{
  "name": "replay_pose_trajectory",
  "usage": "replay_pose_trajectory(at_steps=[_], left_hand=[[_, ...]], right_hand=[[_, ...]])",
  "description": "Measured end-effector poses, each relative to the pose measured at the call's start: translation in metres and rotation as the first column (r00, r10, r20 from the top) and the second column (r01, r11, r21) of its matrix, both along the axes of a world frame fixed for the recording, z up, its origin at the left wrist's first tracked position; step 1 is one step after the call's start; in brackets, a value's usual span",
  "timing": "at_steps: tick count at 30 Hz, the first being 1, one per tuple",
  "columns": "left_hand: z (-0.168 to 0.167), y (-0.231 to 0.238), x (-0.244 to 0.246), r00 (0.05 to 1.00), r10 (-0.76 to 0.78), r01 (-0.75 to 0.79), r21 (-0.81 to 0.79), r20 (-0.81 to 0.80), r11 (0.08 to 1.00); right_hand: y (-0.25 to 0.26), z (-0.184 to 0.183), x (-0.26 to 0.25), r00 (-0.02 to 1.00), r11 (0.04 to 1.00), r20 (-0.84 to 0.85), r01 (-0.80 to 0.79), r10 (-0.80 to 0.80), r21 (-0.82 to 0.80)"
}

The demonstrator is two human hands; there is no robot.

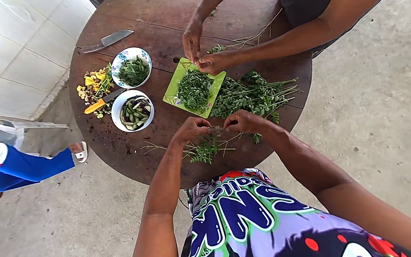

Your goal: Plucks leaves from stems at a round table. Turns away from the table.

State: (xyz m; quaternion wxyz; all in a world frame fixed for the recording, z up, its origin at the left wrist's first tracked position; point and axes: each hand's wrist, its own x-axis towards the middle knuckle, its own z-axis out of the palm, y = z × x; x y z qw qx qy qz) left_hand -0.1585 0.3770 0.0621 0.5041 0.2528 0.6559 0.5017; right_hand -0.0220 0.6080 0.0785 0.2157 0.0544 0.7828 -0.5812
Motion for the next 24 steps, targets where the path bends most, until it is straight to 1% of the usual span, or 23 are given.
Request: replay_pose_trajectory(at_steps=[5,8,13,15,17,19,22,23,24], left_hand=[[0.005,0.005,-0.006,1.000,0.013,-0.011,-0.057,0.024,0.998],[0.008,0.009,-0.012,0.999,0.009,-0.008,-0.048,0.032,0.999],[0.023,0.009,-0.032,0.997,0.071,-0.073,-0.053,-0.041,0.996],[0.022,0.015,-0.048,0.985,0.144,-0.151,-0.071,-0.098,0.986],[0.018,0.025,-0.065,0.938,0.287,-0.306,-0.078,-0.194,0.949],[0.013,0.033,-0.082,0.888,0.376,-0.411,-0.089,-0.266,0.907],[0.009,0.031,-0.094,0.845,0.428,-0.482,-0.110,-0.320,0.869],[0.008,0.027,-0.092,0.837,0.439,-0.493,-0.105,-0.326,0.864],[0.010,0.023,-0.087,0.849,0.426,-0.475,-0.101,-0.312,0.874]], right_hand=[[0.006,0.002,0.000,0.999,1.000,0.044,0.023,-0.022,-0.010],[0.007,-0.001,-0.001,0.998,0.999,0.064,0.031,-0.030,-0.009],[0.022,-0.005,0.002,0.993,0.996,0.069,0.094,-0.093,-0.011],[0.027,-0.007,0.004,0.990,0.992,0.069,0.123,-0.122,-0.005],[0.026,-0.009,0.004,0.987,0.989,0.049,0.150,-0.150,0.003],[0.023,-0.008,0.004,0.982,0.983,0.039,0.182,-0.183,0.021],[0.020,-0.004,0.007,0.972,0.973,0.039,0.231,-0.231,0.014],[0.021,-0.004,0.008,0.969,0.970,0.040,0.243,-0.243,-0.004],[0.022,-0.005,0.010,0.966,0.967,0.041,0.254,-0.254,-0.015]])
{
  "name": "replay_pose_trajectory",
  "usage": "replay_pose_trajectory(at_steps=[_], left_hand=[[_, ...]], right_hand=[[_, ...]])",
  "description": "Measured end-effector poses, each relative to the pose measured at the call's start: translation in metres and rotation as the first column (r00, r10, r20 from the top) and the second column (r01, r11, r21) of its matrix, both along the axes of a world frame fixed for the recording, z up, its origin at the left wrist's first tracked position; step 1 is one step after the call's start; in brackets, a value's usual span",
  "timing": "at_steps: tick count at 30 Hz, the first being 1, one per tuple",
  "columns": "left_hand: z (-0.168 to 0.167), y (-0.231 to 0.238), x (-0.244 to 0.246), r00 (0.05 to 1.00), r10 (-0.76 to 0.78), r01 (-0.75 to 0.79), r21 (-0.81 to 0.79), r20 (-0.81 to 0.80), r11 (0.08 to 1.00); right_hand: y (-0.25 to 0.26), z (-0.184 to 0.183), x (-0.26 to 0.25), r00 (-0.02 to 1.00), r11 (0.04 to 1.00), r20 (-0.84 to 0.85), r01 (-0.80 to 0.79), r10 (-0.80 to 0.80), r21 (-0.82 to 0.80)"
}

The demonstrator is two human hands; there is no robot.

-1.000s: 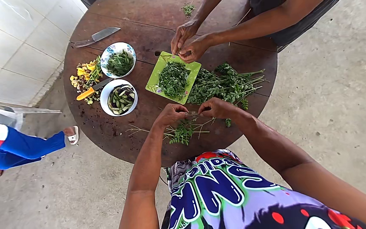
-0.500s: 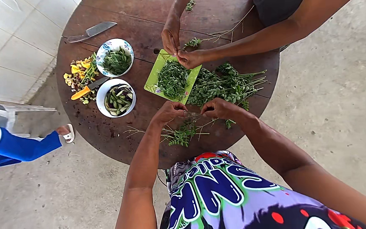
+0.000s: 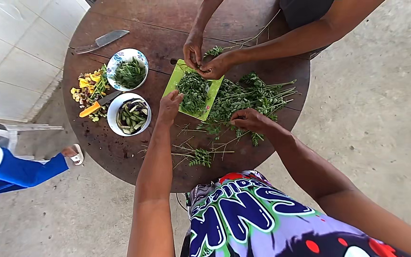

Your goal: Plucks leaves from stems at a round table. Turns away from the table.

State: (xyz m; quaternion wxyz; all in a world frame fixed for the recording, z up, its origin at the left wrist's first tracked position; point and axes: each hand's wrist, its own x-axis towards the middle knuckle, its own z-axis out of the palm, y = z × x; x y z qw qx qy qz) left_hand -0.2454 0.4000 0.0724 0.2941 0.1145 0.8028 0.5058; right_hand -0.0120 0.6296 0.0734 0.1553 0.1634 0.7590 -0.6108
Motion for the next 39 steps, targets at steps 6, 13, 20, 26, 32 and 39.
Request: replay_pose_trajectory(at_steps=[6,13,20,26,32,39], left_hand=[[0.025,-0.011,0.063,0.866,-0.474,0.460,0.122,0.156,0.880],[0.005,0.000,0.111,0.856,-0.490,0.469,0.147,0.167,0.871],[-0.003,-0.039,0.125,0.929,-0.295,0.245,0.225,0.225,0.943],[0.004,-0.056,0.122,0.933,-0.270,0.220,0.216,0.238,0.951],[0.002,-0.054,0.116,0.924,-0.278,0.221,0.226,0.261,0.949],[-0.009,-0.063,0.093,0.915,-0.288,0.229,0.224,0.282,0.947]], right_hand=[[-0.009,0.010,-0.003,0.996,0.990,0.009,-0.087,0.087,0.111],[-0.027,0.016,-0.014,0.970,0.950,0.001,-0.237,0.242,0.202],[-0.026,0.012,0.002,0.967,0.957,-0.005,-0.250,0.253,0.144],[-0.030,0.011,0.006,0.969,0.967,-0.035,-0.242,0.245,0.083],[-0.028,0.009,0.007,0.977,0.978,-0.043,-0.206,0.208,0.039],[-0.012,0.005,0.007,0.989,0.989,0.043,-0.142,0.141,0.036]])
